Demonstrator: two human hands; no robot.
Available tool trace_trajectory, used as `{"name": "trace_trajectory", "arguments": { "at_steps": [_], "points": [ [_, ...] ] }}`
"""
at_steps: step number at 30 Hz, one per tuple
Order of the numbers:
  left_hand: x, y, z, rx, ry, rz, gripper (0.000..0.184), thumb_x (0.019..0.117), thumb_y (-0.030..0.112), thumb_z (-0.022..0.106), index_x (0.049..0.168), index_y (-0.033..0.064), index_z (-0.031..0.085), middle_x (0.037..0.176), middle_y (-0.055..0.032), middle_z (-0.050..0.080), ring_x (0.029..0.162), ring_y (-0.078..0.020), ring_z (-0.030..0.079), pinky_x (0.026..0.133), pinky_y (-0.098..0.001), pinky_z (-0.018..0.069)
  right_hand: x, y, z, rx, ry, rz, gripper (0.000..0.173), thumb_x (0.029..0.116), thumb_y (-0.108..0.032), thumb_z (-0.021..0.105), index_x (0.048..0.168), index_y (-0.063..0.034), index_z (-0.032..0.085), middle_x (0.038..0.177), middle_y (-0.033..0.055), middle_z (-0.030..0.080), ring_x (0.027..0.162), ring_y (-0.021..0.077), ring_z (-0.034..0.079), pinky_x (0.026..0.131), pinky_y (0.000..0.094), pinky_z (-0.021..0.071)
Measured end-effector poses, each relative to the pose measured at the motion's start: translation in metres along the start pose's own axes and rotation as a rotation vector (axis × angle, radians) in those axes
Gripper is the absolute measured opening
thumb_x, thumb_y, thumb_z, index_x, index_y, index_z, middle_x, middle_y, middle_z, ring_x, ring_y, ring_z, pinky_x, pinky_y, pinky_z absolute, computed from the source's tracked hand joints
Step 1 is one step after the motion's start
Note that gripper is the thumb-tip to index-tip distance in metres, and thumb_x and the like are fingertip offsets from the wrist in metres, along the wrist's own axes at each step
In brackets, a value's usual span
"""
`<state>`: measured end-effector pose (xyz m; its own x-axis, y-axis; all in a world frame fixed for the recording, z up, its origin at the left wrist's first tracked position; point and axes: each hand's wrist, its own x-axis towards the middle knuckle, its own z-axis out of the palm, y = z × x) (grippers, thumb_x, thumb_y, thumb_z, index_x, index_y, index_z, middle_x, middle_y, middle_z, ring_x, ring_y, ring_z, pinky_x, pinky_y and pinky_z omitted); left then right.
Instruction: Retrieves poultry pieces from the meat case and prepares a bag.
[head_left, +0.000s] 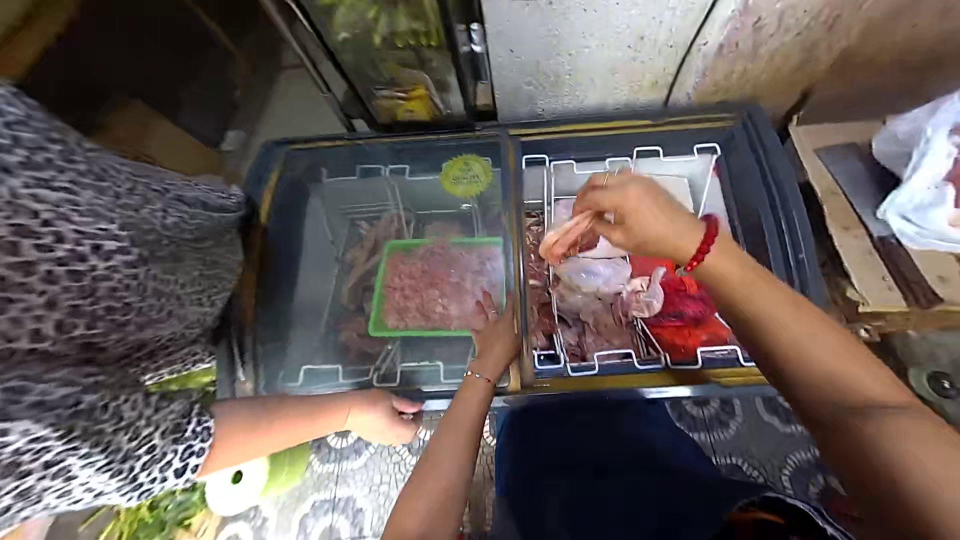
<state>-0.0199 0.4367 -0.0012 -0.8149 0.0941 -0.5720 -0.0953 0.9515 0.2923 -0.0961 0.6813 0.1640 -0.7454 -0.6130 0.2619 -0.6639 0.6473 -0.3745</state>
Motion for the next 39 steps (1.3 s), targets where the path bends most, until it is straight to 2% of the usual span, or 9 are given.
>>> {"name": "trace_trajectory", "arguments": {
  "at_steps": [3, 6, 9, 14, 19, 25, 31, 35, 39],
  "points": [
    [0.003, 0.001, 0.002, 0.045, -0.019, -0.009, 0.09, 0.0926, 0.013, 0.071, 0.166, 0.0191, 0.018, 0.169, -0.0296, 0.001, 0.152, -0.0563, 0.012, 0.106, -0.0738, 0.0366, -0.038, 0.011, 0.059, 0.028, -0.297, 0.305, 0.016, 0.0919, -0.002, 0.068, 0.106, -0.0025, 0.075, 0.107, 0.0213, 0.071, 0.101, 0.0412, 0.069, 0.088, 0.064, 0.0541],
    [0.003, 0.002, 0.002, 0.047, -0.03, -0.014, 0.091, 0.0925, 0.011, 0.071, 0.166, 0.0177, 0.018, 0.168, -0.0304, 0.002, 0.152, -0.0563, 0.013, 0.106, -0.0722, 0.038, -0.069, 0.024, 0.128, 0.091, -0.623, 0.592, 0.025, 0.0962, -0.009, 0.064, 0.12, -0.0027, 0.071, 0.12, 0.0253, 0.067, 0.114, 0.0455, 0.064, 0.096, 0.0675, 0.0486],
    [0.005, 0.003, 0.004, 0.04, -0.034, -0.04, 0.089, 0.0935, 0.011, 0.071, 0.166, 0.0197, 0.018, 0.169, -0.0271, 0.001, 0.153, -0.0527, 0.013, 0.109, -0.0693, 0.0375, -0.101, 0.041, 0.192, 0.246, -0.716, 0.762, 0.03, 0.0998, -0.01, 0.057, 0.127, -0.0004, 0.067, 0.129, 0.0271, 0.064, 0.124, 0.0451, 0.06, 0.104, 0.0648, 0.0447],
    [0.005, 0.001, 0.007, 0.047, -0.032, -0.043, 0.089, 0.0936, 0.011, 0.071, 0.165, 0.0175, 0.019, 0.169, -0.0276, -0.001, 0.153, -0.0535, 0.01, 0.11, -0.0683, 0.0365, -0.155, 0.071, 0.229, 0.37, -0.654, 1.11, 0.041, 0.0977, -0.019, 0.064, 0.131, 0.0055, 0.062, 0.133, 0.0302, 0.061, 0.129, 0.0444, 0.057, 0.11, 0.0621, 0.0425],
    [0.006, 0.002, 0.006, 0.067, -0.037, -0.056, 0.086, 0.095, 0.012, 0.07, 0.165, 0.0151, 0.02, 0.168, -0.0305, 0.001, 0.153, -0.0542, 0.011, 0.112, -0.0654, 0.0362, -0.186, 0.131, 0.193, 0.233, -0.138, 1.629, 0.054, 0.1038, -0.024, 0.055, 0.148, 0.0059, 0.046, 0.146, 0.0344, 0.049, 0.136, 0.0462, 0.051, 0.113, 0.0578, 0.041],
    [0.008, 0.0, 0.01, 0.09, -0.03, -0.056, 0.087, 0.0967, 0.015, 0.071, 0.165, 0.0142, 0.017, 0.168, -0.0298, -0.005, 0.153, -0.0548, 0.009, 0.111, -0.0651, 0.0376, -0.182, 0.176, 0.211, 0.311, -0.199, 1.661, 0.065, 0.0936, -0.03, 0.074, 0.139, 0.0105, 0.051, 0.137, 0.0348, 0.056, 0.132, 0.0479, 0.053, 0.11, 0.0635, 0.0412],
    [0.008, 0.0, 0.011, 0.072, -0.015, -0.055, 0.089, 0.0957, 0.014, 0.072, 0.166, 0.0155, 0.016, 0.169, -0.0286, -0.007, 0.154, -0.0538, 0.007, 0.111, -0.0641, 0.0388, -0.167, 0.131, 0.185, 0.201, -0.061, 1.544, 0.061, 0.0961, -0.024, 0.069, 0.146, 0.001, 0.045, 0.123, 0.0348, 0.063, 0.115, 0.0534, 0.062, 0.093, 0.0724, 0.0476],
    [0.008, -0.002, 0.012, 0.051, -0.001, -0.044, 0.087, 0.0956, 0.012, 0.071, 0.165, 0.0145, 0.019, 0.168, -0.0297, -0.006, 0.153, -0.0557, 0.008, 0.109, -0.0679, 0.0384, -0.15, 0.082, 0.134, 0.125, -0.046, 1.448, 0.049, 0.0969, -0.02, 0.066, 0.138, 0.0037, 0.054, 0.117, 0.0325, 0.067, 0.111, 0.051, 0.064, 0.094, 0.0697, 0.0471],
    [0.008, 0.0, 0.011, 0.057, -0.022, -0.045, 0.089, 0.096, 0.013, 0.071, 0.166, 0.0143, 0.016, 0.168, -0.0295, -0.008, 0.153, -0.0546, 0.006, 0.109, -0.0695, 0.0368, -0.158, 0.088, 0.139, 0.601, -0.324, 1.189, 0.058, 0.0936, -0.01, 0.073, 0.143, 0.0047, 0.045, 0.123, 0.0269, 0.064, 0.112, 0.0362, 0.066, 0.1, 0.0528, 0.0526]
  ]
}}
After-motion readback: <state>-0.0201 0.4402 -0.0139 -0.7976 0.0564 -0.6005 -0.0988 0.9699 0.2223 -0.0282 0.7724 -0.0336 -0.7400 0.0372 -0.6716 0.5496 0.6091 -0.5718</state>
